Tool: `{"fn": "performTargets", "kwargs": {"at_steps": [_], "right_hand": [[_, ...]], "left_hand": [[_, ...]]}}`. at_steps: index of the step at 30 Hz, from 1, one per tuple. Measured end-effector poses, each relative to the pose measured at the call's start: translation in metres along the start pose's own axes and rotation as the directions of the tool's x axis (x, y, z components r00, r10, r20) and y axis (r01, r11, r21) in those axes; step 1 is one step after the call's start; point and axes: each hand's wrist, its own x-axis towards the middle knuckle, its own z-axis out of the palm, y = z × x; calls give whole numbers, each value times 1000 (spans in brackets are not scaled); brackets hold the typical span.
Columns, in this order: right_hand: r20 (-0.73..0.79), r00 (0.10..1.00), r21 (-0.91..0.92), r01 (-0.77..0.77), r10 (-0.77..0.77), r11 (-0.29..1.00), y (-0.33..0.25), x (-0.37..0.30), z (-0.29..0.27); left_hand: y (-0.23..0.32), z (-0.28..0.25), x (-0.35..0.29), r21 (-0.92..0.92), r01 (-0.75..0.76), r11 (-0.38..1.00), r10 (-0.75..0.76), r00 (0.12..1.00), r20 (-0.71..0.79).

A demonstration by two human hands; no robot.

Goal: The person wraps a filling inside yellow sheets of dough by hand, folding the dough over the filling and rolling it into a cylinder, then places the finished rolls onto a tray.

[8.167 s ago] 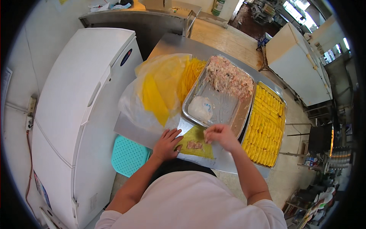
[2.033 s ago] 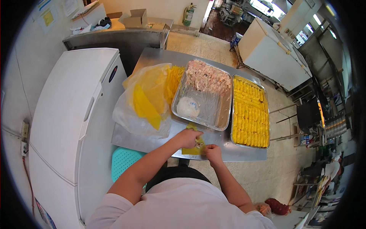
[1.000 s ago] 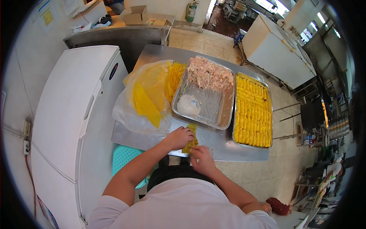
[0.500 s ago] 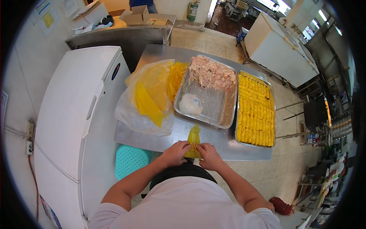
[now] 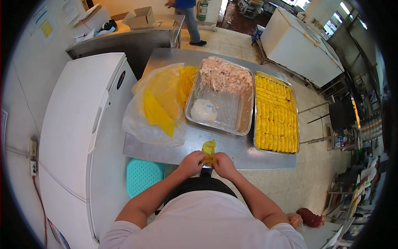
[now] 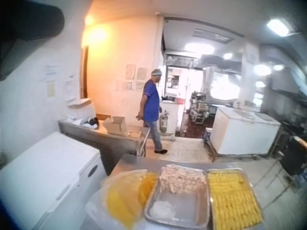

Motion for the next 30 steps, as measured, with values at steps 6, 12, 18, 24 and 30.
{"fn": "performTargets", "kwargs": {"at_steps": [6,12,18,24,30], "right_hand": [[24,979,1,-201,200,980,-20,8,-7],[-9,999,5,-39,39,999,1,4,9],[33,971,60,-238,236,969,-11,20,-7],[12,984,-157,176,-176,972,-9,2,1],[31,984,-211,180,-177,961,1,8,5]], "left_hand": [[16,-13,7,-64,134,989,-133,991,14],[14,-9,15,-10,162,987,-162,987,2],[22,-12,24,-54,320,946,-321,947,-15],[17,-8,28,75,374,924,-375,927,2],[8,-12,9,51,51,997,-52,998,22]]}}
